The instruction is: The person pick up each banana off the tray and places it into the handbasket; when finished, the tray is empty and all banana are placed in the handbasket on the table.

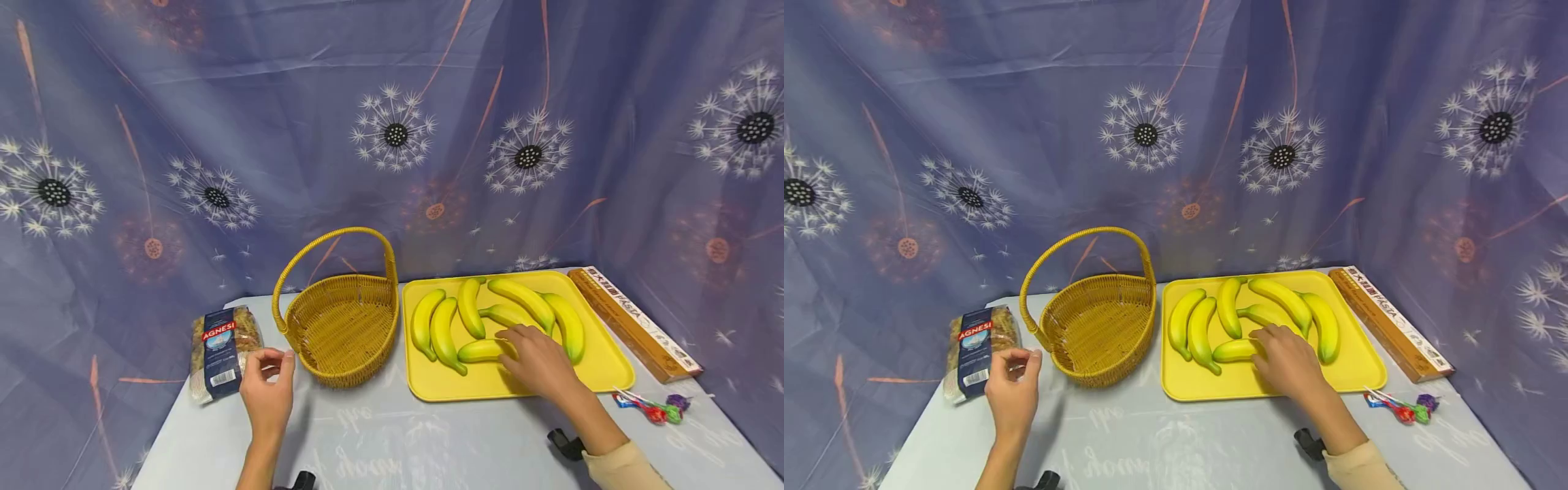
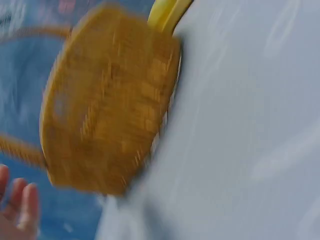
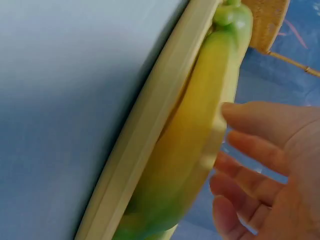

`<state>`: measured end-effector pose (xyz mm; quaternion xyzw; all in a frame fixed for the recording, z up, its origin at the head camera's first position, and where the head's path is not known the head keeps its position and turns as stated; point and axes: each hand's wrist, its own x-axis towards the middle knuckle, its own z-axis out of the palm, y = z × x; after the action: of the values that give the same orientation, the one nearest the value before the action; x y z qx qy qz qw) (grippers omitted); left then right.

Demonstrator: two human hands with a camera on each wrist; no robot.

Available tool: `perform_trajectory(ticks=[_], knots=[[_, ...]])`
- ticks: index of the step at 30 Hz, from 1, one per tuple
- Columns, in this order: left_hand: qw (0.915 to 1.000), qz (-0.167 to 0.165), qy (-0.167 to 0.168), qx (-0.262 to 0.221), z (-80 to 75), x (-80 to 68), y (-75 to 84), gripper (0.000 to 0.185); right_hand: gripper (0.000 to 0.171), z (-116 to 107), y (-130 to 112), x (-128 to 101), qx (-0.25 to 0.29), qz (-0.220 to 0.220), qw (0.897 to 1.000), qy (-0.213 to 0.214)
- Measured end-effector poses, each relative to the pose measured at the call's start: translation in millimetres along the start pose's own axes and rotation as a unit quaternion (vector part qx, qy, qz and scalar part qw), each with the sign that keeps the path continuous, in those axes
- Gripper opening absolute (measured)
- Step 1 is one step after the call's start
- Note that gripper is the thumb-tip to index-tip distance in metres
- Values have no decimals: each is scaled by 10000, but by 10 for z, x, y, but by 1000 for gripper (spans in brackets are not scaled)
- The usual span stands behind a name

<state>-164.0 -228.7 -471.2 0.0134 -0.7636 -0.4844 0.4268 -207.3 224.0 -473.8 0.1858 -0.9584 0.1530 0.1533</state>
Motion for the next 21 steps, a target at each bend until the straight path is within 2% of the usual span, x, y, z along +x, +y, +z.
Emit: perform_trajectory(ticks=[1,2,4,5,7,9,11,14,17,21], knots=[[9981,-592,-112,-99,-26,47,-72,25,38,9,26,12,-106,27,9998,-145],[9927,-1147,-311,-186,-43,92,-135,32,40,18,52,21,-201,83,9993,-291],[9748,-2002,-867,-467,-57,169,-243,48,43,34,98,40,-304,207,9979,-534],[9636,-2319,-1160,-650,-57,196,-288,55,44,42,116,47,-311,259,9971,-640],[9443,-2690,-1633,-964,-37,230,-353,65,47,57,140,64,-316,258,9963,-757],[9330,-2815,-1864,-1241,1,233,-398,65,47,70,154,82,-301,193,9963,-775],[9306,-2853,-1842,-1365,46,214,-441,59,47,74,165,94,-304,73,9965,-769],[9346,-2800,-1633,-1462,120,156,-499,48,48,40,184,100,-339,20,9968,-721],[9373,-2753,-1447,-1574,163,107,-526,46,50,-43,151,131,-337,-35,9978,-566],[9411,-2700,-1203,-1642,141,91,-542,46,51,-169,-72,333,-46,-552,9982,-235]])
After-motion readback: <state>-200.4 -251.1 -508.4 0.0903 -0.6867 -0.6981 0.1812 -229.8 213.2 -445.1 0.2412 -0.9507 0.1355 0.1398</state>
